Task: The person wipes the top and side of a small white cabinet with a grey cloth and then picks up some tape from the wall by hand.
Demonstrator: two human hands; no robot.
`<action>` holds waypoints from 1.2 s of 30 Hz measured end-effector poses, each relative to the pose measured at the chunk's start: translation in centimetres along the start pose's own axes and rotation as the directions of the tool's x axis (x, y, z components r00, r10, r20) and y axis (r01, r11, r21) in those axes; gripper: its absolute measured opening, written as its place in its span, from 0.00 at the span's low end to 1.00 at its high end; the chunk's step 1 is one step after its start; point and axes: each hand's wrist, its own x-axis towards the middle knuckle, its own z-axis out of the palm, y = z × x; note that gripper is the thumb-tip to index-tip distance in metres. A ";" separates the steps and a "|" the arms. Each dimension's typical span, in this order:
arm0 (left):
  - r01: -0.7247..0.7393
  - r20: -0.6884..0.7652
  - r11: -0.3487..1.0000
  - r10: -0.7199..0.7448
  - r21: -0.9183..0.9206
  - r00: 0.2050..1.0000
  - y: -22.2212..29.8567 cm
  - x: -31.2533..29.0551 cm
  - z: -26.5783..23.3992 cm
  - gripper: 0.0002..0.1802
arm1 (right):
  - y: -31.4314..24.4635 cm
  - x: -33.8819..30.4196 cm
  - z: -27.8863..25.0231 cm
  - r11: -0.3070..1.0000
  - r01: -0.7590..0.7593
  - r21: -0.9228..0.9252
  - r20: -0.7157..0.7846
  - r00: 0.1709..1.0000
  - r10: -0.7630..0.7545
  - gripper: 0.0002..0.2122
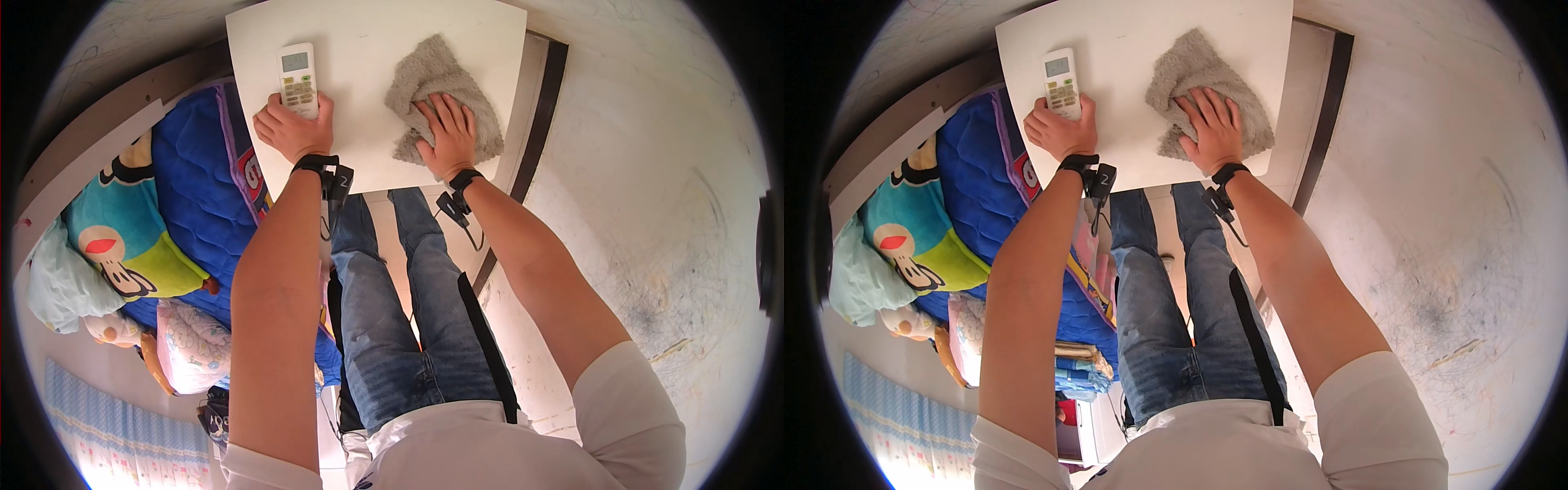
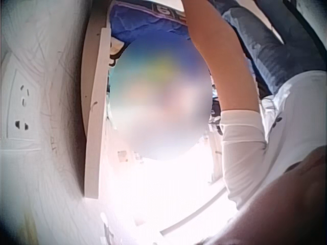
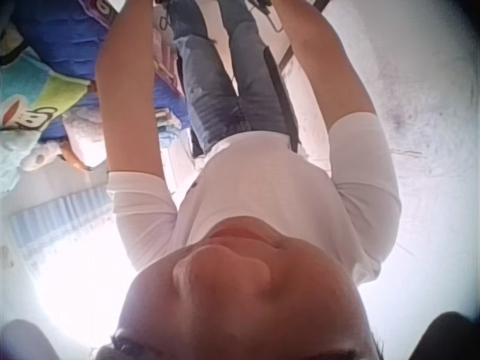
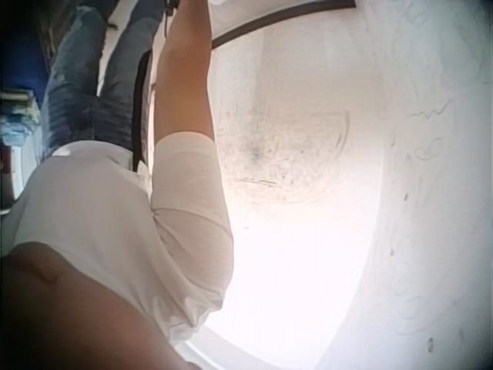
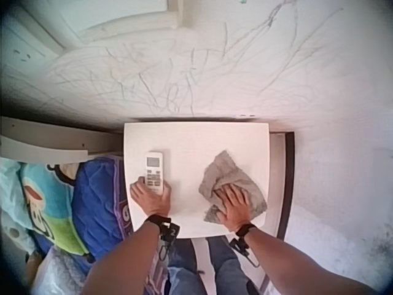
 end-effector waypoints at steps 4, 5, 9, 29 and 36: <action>-0.003 -0.004 1.000 0.003 0.002 1.000 0.2 0.0 0.0 0.35 | 0.2 0.0 0.0 1.000 0.004 -0.009 0.000 1.000 -0.004 0.32; 0.001 0.004 1.000 -0.001 -0.001 1.000 0.2 0.0 0.0 0.35 | 0.2 0.0 0.0 1.000 0.004 -0.009 0.000 1.000 -0.004 0.32; 0.003 0.012 1.000 -0.003 -0.017 1.000 -0.1 -0.1 0.1 0.36 | 0.2 0.0 0.0 1.000 0.004 -0.007 0.013 1.000 -0.004 0.33; 0.067 0.135 0.990 -0.050 -0.124 0.990 -0.7 -0.7 0.1 0.43 | 0.3 -0.2 0.4 1.000 0.023 -0.013 -0.012 1.000 -0.023 0.34; 0.008 0.106 0.996 0.001 -0.091 0.994 -0.3 -0.8 0.2 0.42 | 2.1 1.3 0.1 0.996 0.086 -0.002 0.100 0.991 -0.086 0.36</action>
